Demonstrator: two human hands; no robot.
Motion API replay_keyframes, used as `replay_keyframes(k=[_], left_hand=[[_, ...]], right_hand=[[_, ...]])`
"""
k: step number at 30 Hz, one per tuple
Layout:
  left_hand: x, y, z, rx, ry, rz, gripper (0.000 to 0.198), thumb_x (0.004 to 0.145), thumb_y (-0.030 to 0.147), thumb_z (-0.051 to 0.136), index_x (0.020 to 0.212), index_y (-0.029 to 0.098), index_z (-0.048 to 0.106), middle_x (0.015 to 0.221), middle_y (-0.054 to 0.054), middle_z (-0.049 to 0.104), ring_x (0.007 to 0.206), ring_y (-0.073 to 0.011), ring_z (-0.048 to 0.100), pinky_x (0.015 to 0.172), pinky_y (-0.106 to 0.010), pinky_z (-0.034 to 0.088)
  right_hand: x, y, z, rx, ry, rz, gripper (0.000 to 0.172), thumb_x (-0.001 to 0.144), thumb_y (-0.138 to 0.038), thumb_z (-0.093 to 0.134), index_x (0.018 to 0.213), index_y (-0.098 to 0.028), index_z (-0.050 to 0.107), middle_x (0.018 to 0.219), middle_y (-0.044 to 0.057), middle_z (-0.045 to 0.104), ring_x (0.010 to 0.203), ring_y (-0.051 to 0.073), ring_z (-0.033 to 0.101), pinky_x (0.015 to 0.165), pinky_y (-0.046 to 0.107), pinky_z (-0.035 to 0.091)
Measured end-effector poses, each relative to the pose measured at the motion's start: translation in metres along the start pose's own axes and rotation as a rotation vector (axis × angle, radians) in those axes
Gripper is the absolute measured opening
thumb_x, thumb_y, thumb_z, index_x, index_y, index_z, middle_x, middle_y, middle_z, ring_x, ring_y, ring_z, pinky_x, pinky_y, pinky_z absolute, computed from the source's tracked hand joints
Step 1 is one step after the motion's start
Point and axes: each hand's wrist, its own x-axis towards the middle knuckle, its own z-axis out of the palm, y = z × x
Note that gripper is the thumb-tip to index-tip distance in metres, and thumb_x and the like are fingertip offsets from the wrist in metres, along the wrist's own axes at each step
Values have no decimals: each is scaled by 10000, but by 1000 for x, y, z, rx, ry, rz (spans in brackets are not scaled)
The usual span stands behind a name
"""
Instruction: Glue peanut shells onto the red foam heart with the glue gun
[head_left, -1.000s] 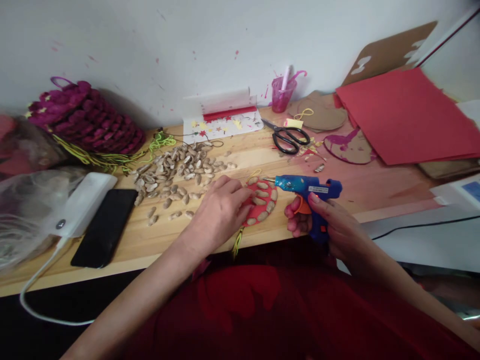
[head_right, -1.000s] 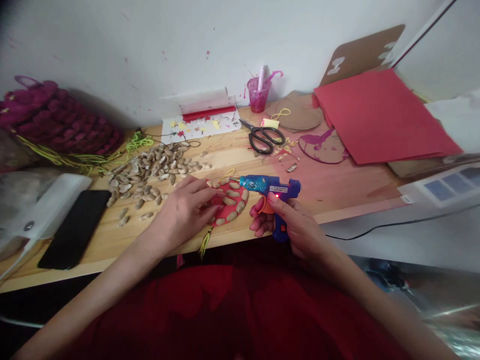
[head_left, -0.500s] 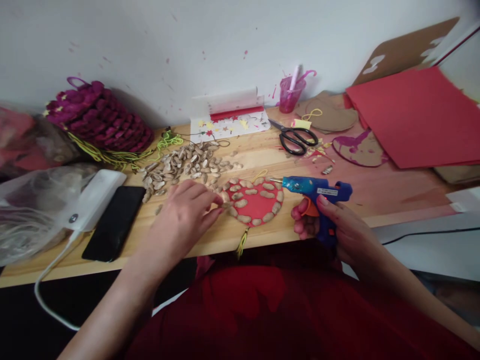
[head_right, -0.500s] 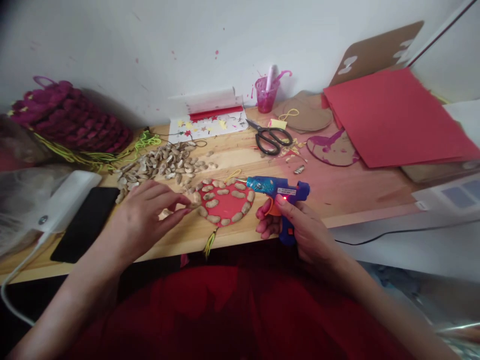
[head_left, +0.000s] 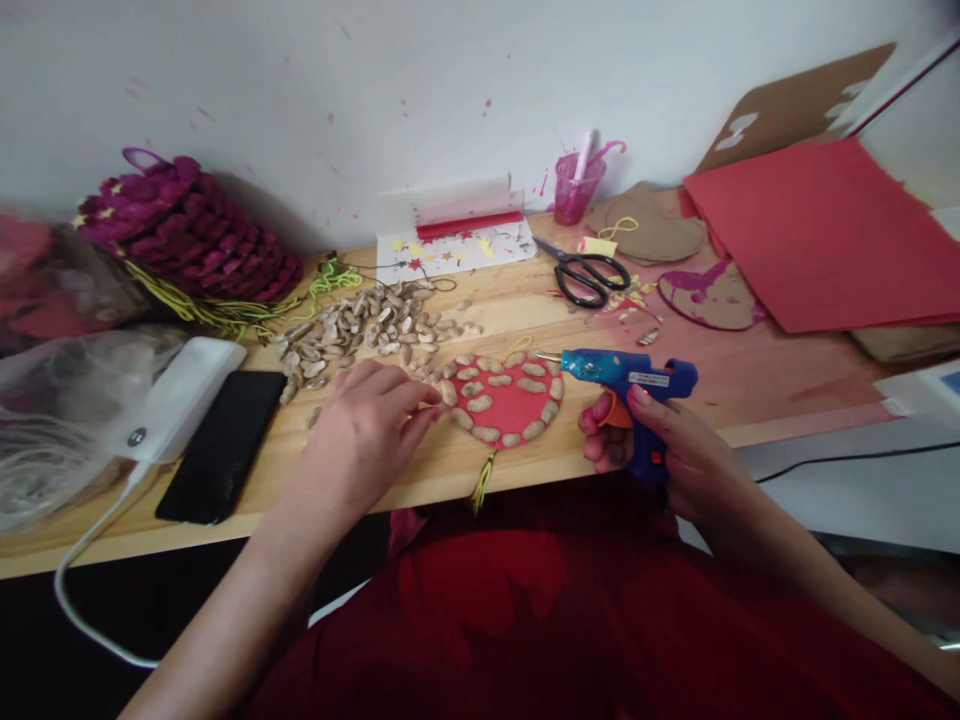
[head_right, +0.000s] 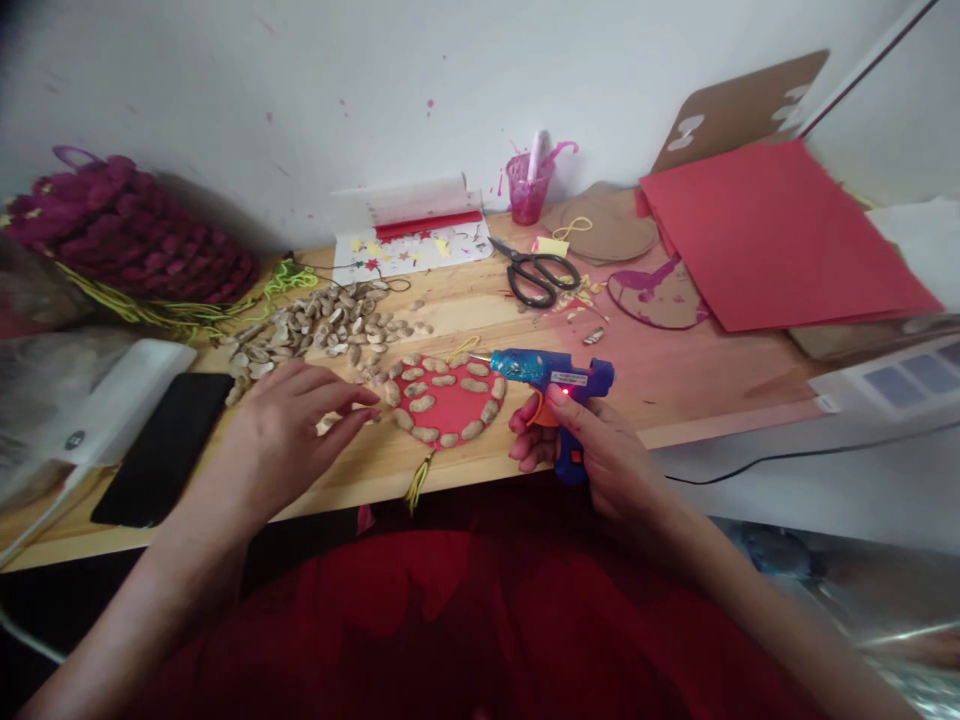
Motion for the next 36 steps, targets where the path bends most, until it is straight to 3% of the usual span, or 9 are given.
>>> replay_keyframes(k=[4,12,17,20,22,28,36], left_hand=[[14,21,16,-135,-19,113,114,952,225,604,957,199,715,908,-68,659,893,-230,560,849,-392,465],[37,50,35,-84,-132,107,80,920,181,607,863,176,663,942,-95,635,936,-270,517,857,-450,450],[31,38,18,14,-97,121,87,890,150,609,821,196,633,893,-86,648,917,-279,538,790,-446,431],[25,21,-1,256,93,-26,124,911,193,609,795,230,633,826,-79,643,901,-303,543,753,-462,393],[22,14,-8,355,137,-89,147,930,163,573,827,232,652,844,-85,664,909,-314,550,741,-468,377],[24,28,7,108,-44,42,98,925,251,641,844,218,686,865,-67,703,888,-281,570,772,-447,401],[31,32,18,88,-81,21,138,926,221,636,804,218,701,839,-66,708,883,-271,553,812,-452,407]], right_hand=[[0,-1,1,-13,-2,-8,340,774,-504,791,723,-183,690,812,73,730,634,170,706,562,247,573],[3,2,-6,-40,-29,-10,336,786,-544,770,763,-212,723,844,80,738,645,193,713,574,300,587],[2,2,-5,-26,-42,-7,322,780,-537,779,756,-221,723,844,70,739,637,184,709,568,293,585],[3,2,-6,-19,-42,3,331,768,-548,783,766,-223,718,884,78,749,676,202,720,563,297,586],[4,2,-6,-13,-38,10,329,763,-544,788,769,-222,715,902,84,753,712,215,729,559,294,584],[4,3,-7,-15,-48,6,322,807,-530,755,773,-212,722,837,71,744,618,174,699,576,287,590],[4,6,-10,-23,-69,7,327,844,-541,720,803,-217,738,808,69,741,628,173,700,594,285,592]])
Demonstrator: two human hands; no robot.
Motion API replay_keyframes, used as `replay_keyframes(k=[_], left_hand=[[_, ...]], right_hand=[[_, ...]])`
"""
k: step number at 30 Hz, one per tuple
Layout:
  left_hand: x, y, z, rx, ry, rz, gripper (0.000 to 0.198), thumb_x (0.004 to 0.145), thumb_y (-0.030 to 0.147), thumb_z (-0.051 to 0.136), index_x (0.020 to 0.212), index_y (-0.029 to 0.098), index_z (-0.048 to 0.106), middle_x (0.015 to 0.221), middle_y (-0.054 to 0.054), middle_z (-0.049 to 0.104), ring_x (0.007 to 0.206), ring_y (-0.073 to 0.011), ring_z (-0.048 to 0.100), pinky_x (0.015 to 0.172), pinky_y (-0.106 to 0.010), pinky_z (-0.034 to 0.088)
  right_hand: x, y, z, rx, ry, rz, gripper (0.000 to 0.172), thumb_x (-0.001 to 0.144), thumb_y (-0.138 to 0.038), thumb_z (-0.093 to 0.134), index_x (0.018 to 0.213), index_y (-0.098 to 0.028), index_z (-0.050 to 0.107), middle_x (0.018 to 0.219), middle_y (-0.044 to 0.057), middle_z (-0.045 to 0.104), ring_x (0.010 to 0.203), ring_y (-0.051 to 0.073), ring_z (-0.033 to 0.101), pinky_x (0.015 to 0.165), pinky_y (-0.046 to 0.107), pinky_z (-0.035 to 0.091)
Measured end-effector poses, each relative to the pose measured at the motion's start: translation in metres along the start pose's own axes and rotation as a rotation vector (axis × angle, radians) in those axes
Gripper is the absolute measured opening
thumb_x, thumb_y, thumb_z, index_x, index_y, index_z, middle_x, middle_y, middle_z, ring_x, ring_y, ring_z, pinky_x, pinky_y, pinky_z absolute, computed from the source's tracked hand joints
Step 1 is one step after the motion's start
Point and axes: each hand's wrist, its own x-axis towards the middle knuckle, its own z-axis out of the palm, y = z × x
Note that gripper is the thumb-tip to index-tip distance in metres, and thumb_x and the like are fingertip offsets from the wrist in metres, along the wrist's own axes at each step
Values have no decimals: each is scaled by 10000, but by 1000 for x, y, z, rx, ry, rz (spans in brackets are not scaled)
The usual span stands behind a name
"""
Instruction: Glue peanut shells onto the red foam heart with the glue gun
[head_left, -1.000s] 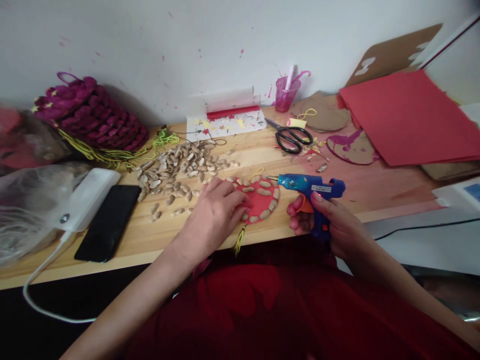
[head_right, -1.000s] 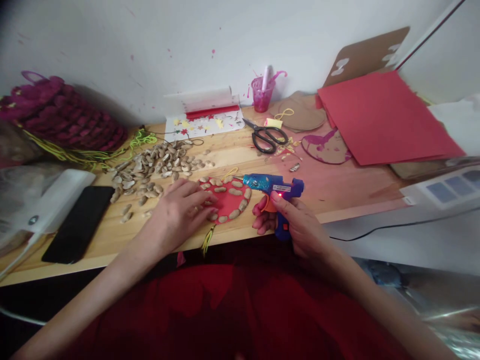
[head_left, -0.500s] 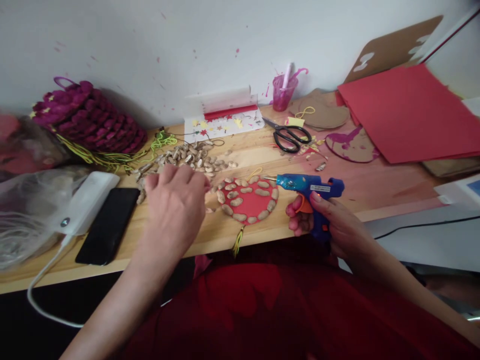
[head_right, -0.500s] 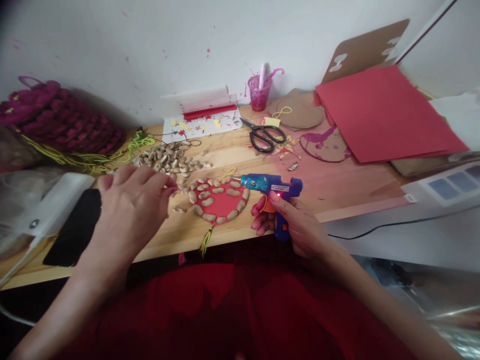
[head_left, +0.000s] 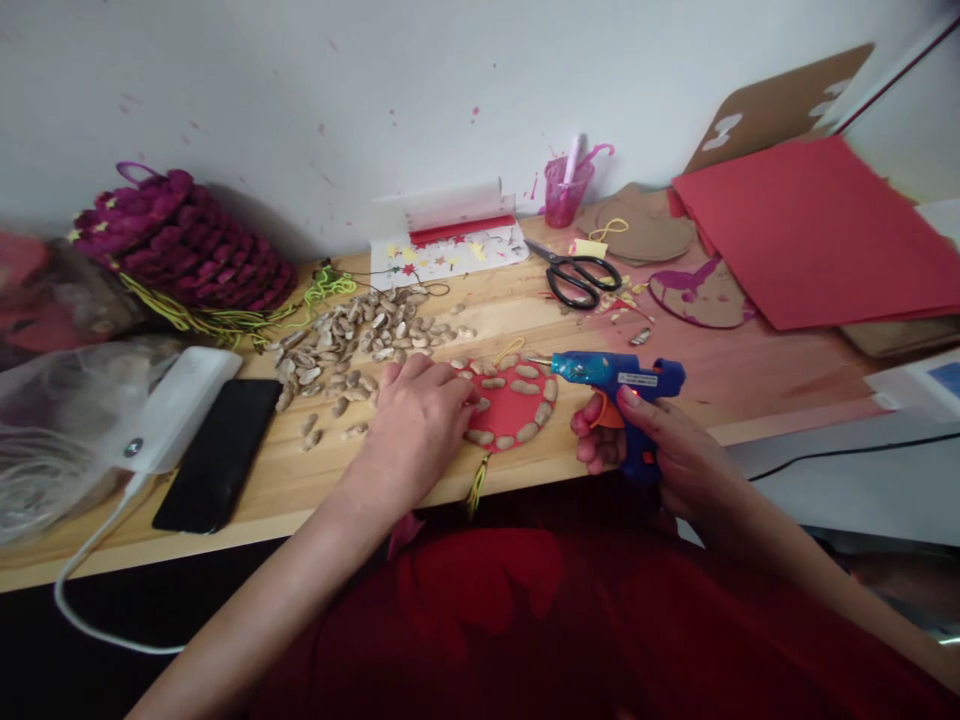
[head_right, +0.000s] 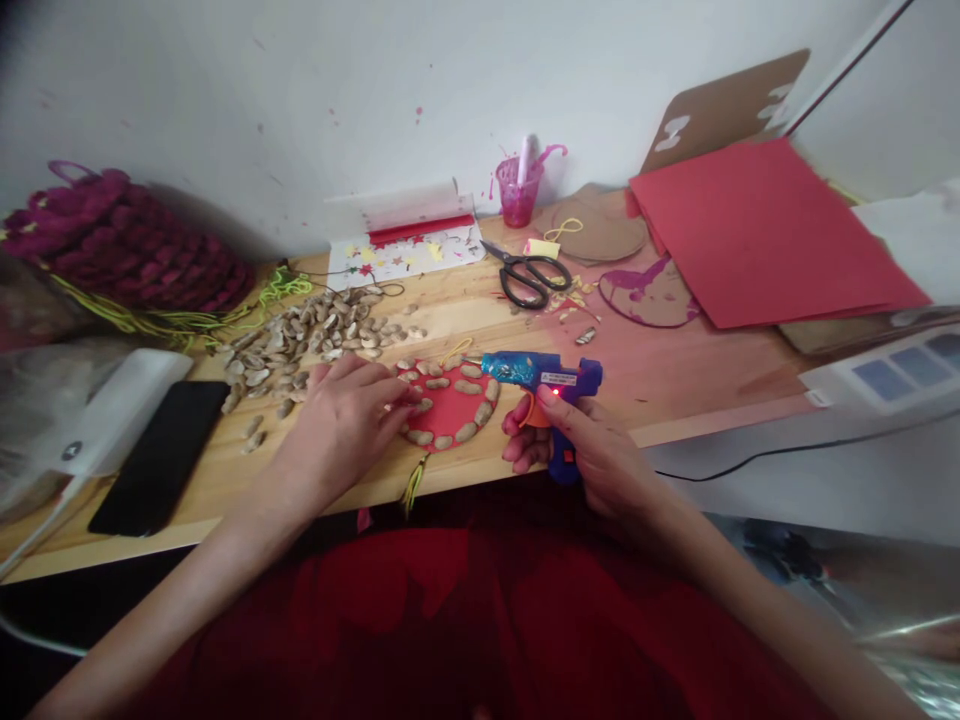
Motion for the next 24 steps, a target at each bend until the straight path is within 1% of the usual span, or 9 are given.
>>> replay_keyframes(k=[7,10,13,16,19,21,24], left_hand=[[7,9,8,-65,39,71,140,940,225,622,835,209,713,850,-70,708,881,-277,549,820,-449,397],[9,10,10,-49,23,81,141,951,233,606,861,206,711,868,-73,712,896,-283,553,835,-460,393],[7,5,6,-46,28,75,116,950,219,601,939,210,717,887,-69,723,891,-279,570,819,-450,398],[5,-4,-3,20,91,26,136,946,204,601,1009,217,721,896,-68,728,894,-283,587,787,-441,393],[3,-9,-10,74,134,-9,104,936,231,624,941,220,728,886,-69,721,907,-291,589,788,-441,383],[4,-7,-10,34,110,10,105,932,252,641,885,220,729,874,-62,716,899,-283,585,797,-437,377],[6,1,-3,-31,55,60,126,935,254,638,855,221,731,856,-57,707,886,-274,566,810,-433,368]], right_hand=[[2,0,1,14,8,7,316,806,-533,763,788,-219,730,811,64,723,609,172,688,572,290,598],[1,0,1,34,10,5,311,809,-522,765,795,-213,736,823,62,724,618,166,693,574,277,597],[0,-1,0,39,4,2,305,825,-519,751,799,-215,740,835,65,728,627,168,696,571,272,596],[0,-1,0,44,-10,4,301,843,-514,736,798,-216,748,841,70,737,618,163,692,583,272,596],[1,0,0,50,-16,9,294,844,-508,737,795,-219,756,827,67,738,615,162,691,592,273,597],[1,-1,1,56,-18,14,297,830,-510,751,785,-216,757,796,63,732,609,163,690,578,266,593],[1,-1,1,69,-13,13,306,806,-506,776,782,-203,753,772,60,726,605,156,691,564,242,588]])
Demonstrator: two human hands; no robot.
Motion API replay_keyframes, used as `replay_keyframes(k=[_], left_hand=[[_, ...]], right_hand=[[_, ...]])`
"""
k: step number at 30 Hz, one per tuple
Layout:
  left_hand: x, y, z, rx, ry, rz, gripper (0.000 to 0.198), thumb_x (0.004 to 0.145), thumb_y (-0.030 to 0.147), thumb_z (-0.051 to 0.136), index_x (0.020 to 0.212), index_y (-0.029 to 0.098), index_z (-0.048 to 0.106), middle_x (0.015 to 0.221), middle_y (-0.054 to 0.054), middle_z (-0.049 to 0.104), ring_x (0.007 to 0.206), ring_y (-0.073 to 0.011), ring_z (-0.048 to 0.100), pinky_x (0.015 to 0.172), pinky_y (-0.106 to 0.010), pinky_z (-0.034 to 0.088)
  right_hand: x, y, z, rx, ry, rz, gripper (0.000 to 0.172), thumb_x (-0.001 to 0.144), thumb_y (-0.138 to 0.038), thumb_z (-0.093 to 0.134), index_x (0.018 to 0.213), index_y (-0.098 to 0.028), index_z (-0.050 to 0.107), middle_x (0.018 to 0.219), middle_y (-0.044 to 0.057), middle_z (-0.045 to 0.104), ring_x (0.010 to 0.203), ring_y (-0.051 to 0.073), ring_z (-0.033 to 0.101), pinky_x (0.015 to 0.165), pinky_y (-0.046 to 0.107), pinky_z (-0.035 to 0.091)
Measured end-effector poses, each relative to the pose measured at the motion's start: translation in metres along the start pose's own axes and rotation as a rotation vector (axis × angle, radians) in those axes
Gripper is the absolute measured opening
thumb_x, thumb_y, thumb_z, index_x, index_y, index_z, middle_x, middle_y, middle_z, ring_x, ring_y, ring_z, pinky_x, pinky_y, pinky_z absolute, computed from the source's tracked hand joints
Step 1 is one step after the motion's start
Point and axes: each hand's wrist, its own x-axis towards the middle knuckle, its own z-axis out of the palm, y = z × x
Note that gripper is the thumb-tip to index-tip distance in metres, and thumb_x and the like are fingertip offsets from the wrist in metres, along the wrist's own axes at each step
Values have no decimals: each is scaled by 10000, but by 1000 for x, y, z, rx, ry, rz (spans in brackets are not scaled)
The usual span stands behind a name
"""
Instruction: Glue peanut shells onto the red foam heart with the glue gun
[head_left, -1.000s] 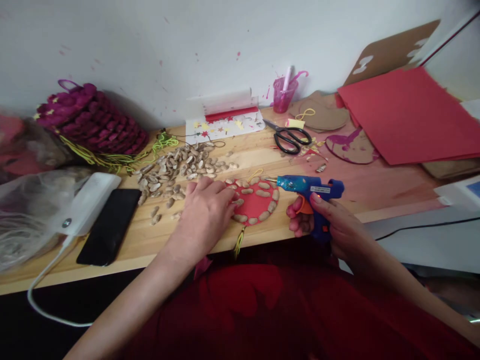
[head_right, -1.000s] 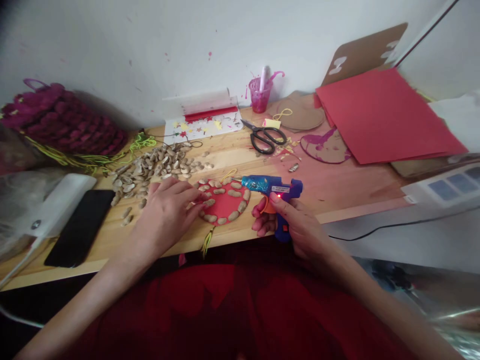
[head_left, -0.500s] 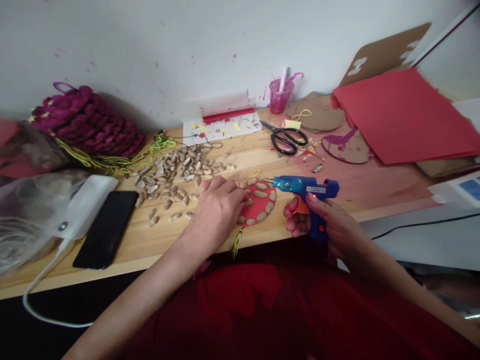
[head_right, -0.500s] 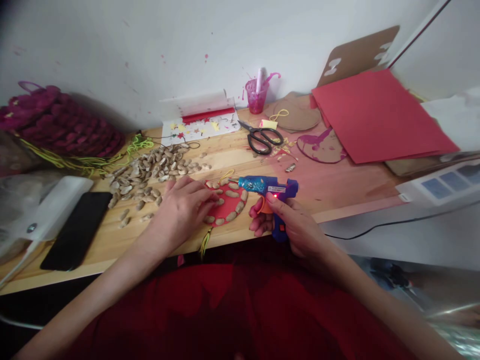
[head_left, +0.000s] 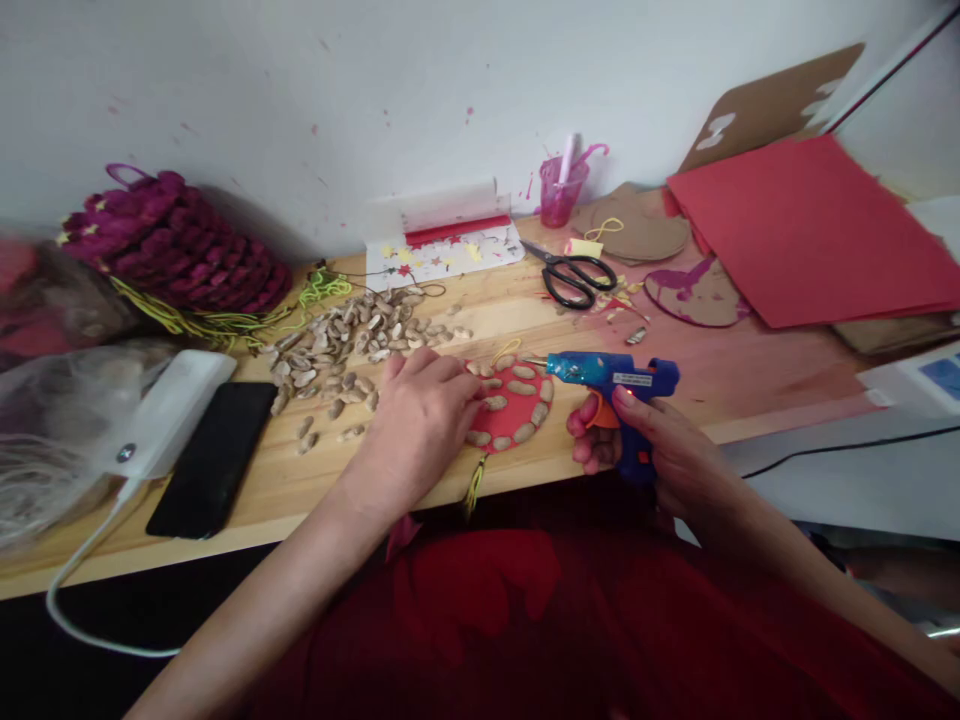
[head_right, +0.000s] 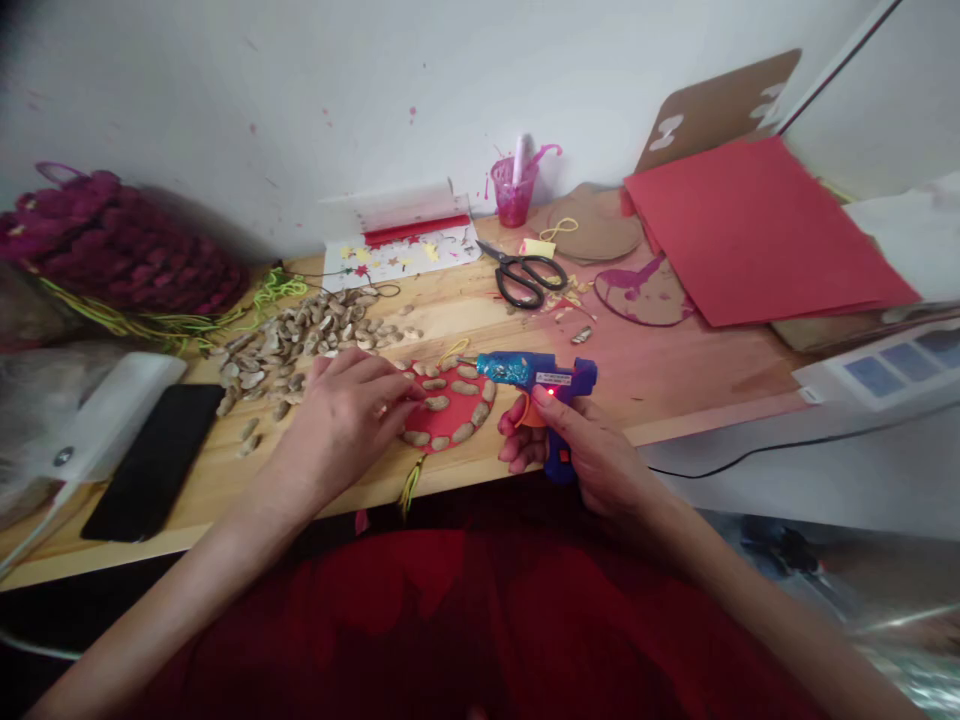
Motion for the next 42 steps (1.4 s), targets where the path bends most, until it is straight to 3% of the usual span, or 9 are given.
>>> replay_keyframes(k=[6,18,31,35,37,39,42], left_hand=[[5,7,14,-37,-21,34,174,956,275,606,868,225,747,867,-67,713,888,-275,547,841,-446,351],[6,3,17,-22,-47,74,180,940,199,604,849,220,758,781,-58,721,841,-265,557,789,-408,332],[7,3,20,-30,-49,74,204,920,152,578,784,191,726,799,-84,722,878,-289,586,831,-447,389],[6,-1,11,-400,-11,-123,124,866,160,657,845,202,772,839,-63,756,851,-247,625,822,-407,441],[5,-4,5,-769,-17,-318,82,834,232,720,876,211,787,827,-44,760,761,-197,636,733,-341,472],[4,-5,2,-1185,-63,-511,162,763,320,808,880,208,793,789,-31,756,666,-152,623,642,-283,478],[4,-4,0,-1668,-107,-679,293,617,353,924,806,176,788,721,-19,735,626,-109,612,612,-223,488]], right_hand=[[-1,2,-1,18,-18,-26,303,852,-473,744,801,-174,740,781,61,728,609,144,696,582,230,590],[-3,3,1,6,-20,-45,311,821,-473,774,797,-168,718,839,68,727,636,148,699,588,237,589],[-6,6,0,-55,-28,-80,307,904,-462,690,842,-163,713,845,69,729,636,141,700,574,225,585],[-14,-2,5,-72,-13,-123,313,897,-469,692,829,-164,712,864,71,718,622,145,694,477,204,530],[-22,-8,9,-93,-4,-158,311,900,-472,688,841,-168,717,882,70,714,624,144,689,424,185,473],[-30,-15,15,-145,-7,-193,315,919,-480,664,867,-174,724,856,65,713,604,131,668,416,181,440],[-42,-23,24,-291,-54,-237,343,952,-503,613,911,-180,722,780,59,725,521,93,591,455,192,433]])
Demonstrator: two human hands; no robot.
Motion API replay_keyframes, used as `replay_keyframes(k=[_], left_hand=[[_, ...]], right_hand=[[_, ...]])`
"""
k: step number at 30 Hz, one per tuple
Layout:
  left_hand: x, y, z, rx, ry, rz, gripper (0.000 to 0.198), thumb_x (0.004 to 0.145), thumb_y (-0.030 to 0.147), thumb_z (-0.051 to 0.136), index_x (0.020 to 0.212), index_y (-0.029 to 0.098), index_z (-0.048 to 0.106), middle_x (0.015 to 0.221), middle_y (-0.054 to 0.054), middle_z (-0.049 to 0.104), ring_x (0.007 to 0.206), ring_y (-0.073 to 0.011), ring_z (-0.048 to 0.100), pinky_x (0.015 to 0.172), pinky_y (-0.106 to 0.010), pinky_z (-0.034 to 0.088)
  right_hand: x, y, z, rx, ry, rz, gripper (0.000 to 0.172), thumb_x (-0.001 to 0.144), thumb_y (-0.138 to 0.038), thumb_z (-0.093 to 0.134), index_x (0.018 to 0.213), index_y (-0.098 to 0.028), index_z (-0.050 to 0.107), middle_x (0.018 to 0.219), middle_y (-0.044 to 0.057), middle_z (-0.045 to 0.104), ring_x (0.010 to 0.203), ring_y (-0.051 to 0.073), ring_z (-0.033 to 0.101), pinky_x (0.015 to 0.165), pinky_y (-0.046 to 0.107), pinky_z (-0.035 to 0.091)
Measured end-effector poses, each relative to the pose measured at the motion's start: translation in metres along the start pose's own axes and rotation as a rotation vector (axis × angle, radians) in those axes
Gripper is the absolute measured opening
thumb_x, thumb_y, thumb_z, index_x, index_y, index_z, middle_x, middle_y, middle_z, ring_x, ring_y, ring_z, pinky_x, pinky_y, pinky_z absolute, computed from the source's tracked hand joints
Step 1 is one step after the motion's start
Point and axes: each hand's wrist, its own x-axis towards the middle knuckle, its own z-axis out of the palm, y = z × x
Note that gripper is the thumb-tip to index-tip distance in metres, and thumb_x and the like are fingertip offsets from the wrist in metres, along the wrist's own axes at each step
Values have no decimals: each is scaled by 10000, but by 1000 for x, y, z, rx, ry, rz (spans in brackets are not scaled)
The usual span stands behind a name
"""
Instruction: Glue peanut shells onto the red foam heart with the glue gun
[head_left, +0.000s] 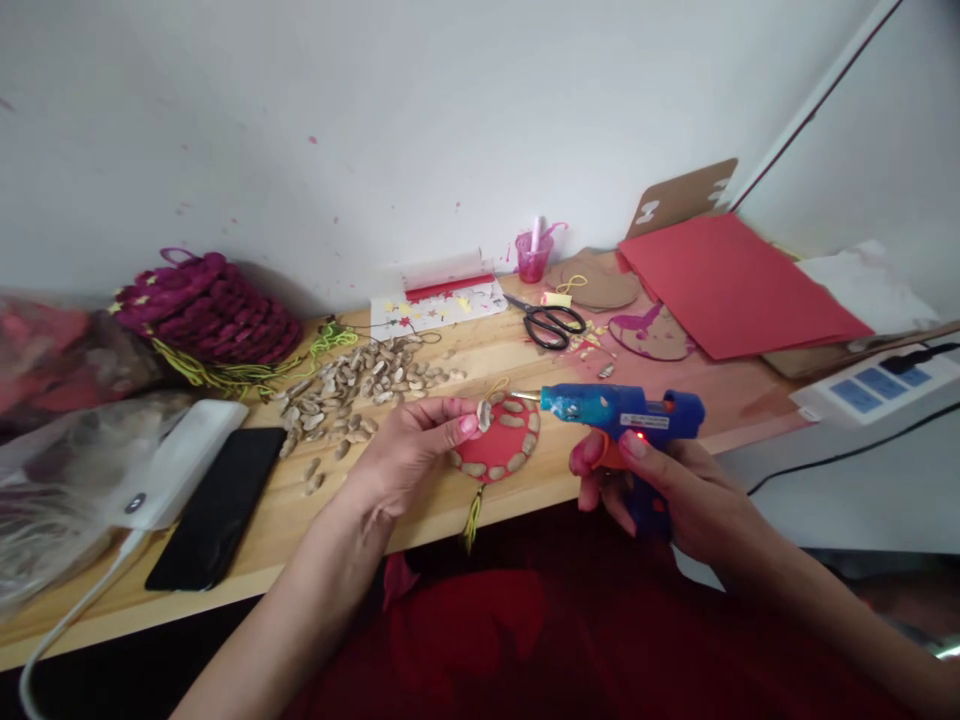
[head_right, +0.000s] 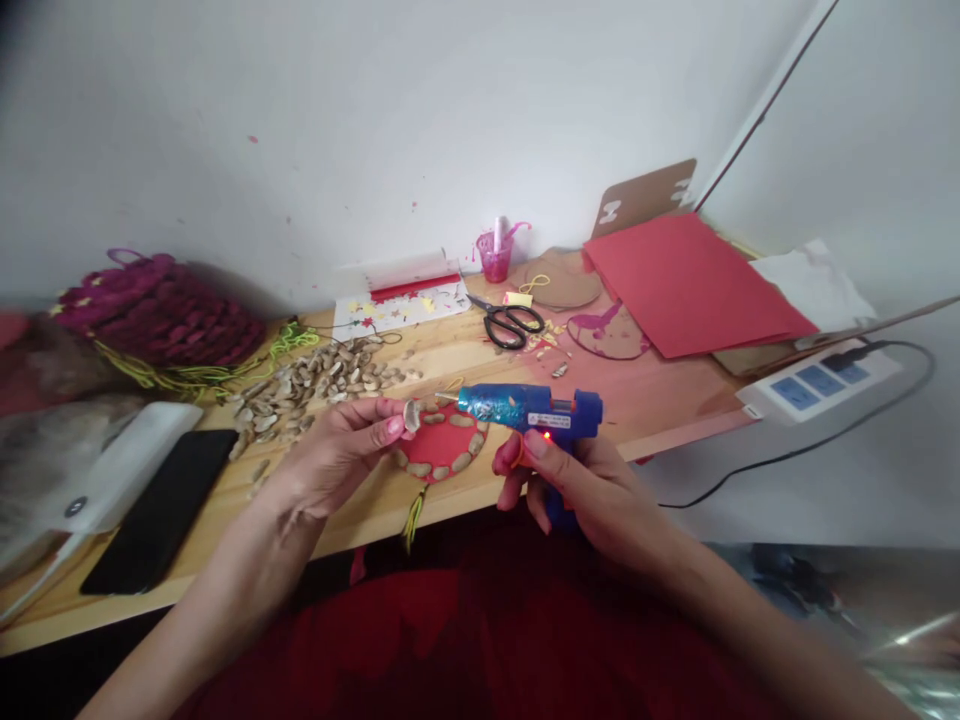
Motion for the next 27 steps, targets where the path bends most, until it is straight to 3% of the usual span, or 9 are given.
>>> replay_keyframes(k=[5,27], left_hand=[[-2,-4,4,-232,-52,-87,305,590,292,955,787,139,778,678,-10,701,604,-69,588,579,-164,461],[-4,-6,4,-232,-41,-124,320,587,283,959,798,131,773,677,-17,717,608,-68,608,587,-154,473]], right_hand=[[-4,-3,7,-229,-37,-61,382,977,-533,554,932,-182,698,757,64,727,519,99,551,492,227,442],[-1,0,9,-430,-53,-111,398,1005,-528,492,884,-190,664,710,50,691,525,115,550,485,247,452]])
